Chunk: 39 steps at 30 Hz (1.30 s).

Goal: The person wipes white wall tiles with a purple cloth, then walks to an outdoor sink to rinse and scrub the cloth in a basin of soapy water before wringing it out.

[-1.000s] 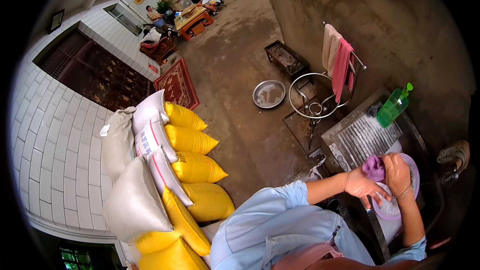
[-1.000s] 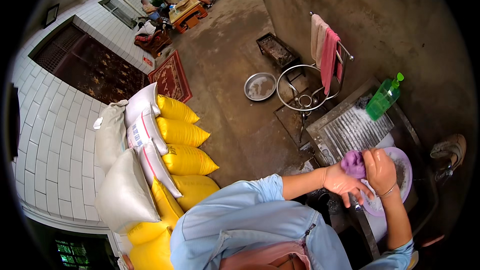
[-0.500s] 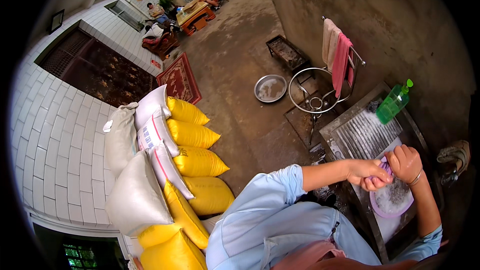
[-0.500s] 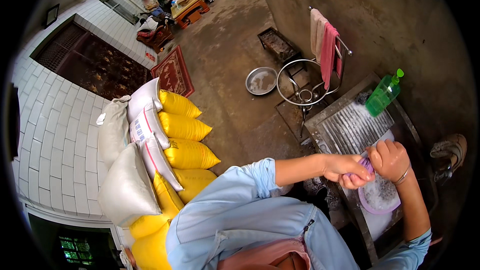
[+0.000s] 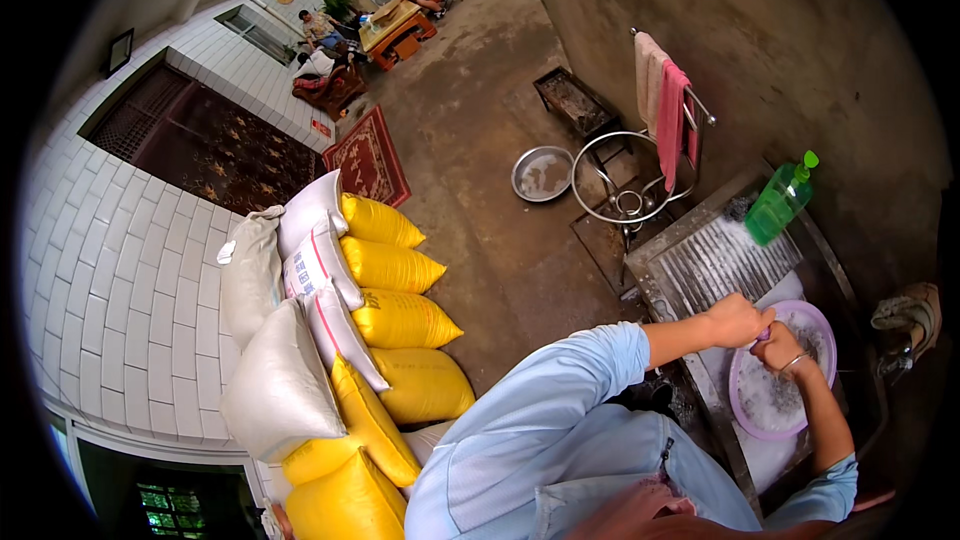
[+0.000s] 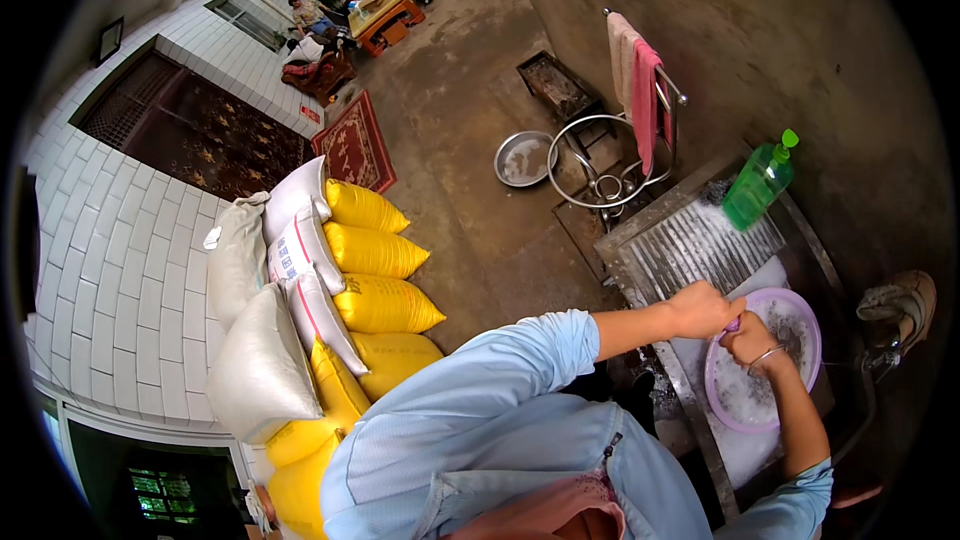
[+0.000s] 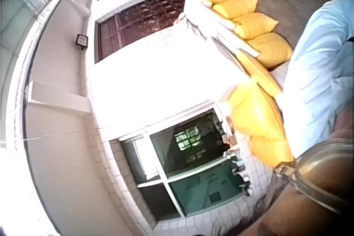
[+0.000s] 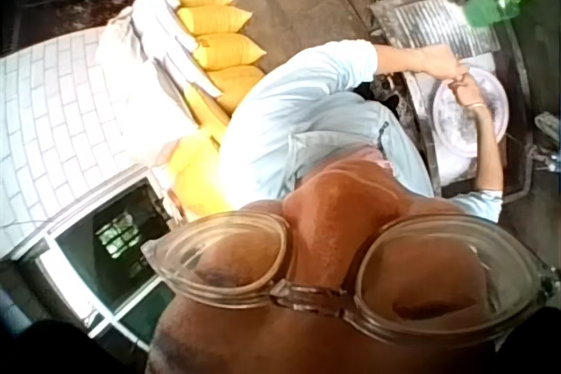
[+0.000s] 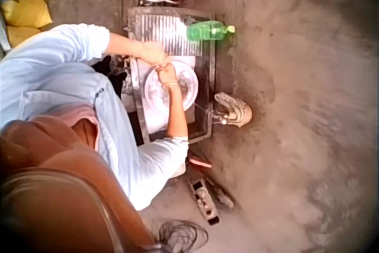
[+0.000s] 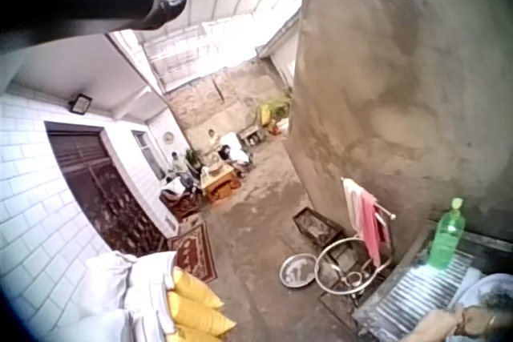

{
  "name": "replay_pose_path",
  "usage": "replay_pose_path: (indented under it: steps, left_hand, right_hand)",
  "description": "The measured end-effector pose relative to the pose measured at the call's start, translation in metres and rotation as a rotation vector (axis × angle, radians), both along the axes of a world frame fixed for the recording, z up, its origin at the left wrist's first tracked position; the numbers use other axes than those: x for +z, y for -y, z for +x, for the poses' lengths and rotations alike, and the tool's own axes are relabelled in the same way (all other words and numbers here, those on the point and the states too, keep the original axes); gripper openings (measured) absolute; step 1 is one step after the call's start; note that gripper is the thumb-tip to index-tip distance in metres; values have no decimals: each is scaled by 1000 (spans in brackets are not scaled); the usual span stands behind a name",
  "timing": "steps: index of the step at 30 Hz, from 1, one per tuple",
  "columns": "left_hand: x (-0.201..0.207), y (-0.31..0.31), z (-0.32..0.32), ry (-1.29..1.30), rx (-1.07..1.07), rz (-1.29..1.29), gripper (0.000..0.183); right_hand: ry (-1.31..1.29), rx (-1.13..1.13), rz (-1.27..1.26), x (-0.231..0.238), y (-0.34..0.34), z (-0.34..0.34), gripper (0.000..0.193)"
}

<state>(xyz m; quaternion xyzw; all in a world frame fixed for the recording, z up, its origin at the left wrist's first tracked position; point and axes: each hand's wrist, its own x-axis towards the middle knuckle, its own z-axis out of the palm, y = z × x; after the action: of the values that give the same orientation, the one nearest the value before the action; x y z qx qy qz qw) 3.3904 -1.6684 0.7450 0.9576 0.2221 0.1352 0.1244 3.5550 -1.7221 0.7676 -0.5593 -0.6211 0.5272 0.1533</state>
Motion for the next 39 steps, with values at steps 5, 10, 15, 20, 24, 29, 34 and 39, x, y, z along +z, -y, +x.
replay_pose_path:
  steps: [5, 10, 15, 20, 24, 29, 34, 39]
  left_hand:
    - [-19, 7, 12, 48, -132, 78, 15]
    - [-35, 14, 26, 56, -185, 106, 13]
    - [-27, 13, 28, 185, -262, 185, 12]
    - [-40, -5, -10, 242, 40, 7, 15]
    - [-42, -19, -98, 170, 380, -428, 27]
    - [-16, -36, -281, 475, 480, -1546, 35]
    - [-120, 9, -497, 616, 1368, -1096, 37]
    - [-90, 24, -630, 1265, 1293, -1487, 42]
  right_hand:
    - [-191, -348, -622, 3, 16, 0, 15]
    - [-389, -414, -843, -16, 32, 17, 27]
    - [-599, -509, -913, -29, 48, 23, 20]
    - [-761, -659, -793, -30, 20, -29, 14]
    - [-787, -551, -474, -42, -12, -90, 24]
    - [-802, -580, -499, -72, -60, -188, 19]
    - [-601, -529, -552, -99, -115, -307, 9]
    - [-635, -466, -620, -85, -159, -421, 9]
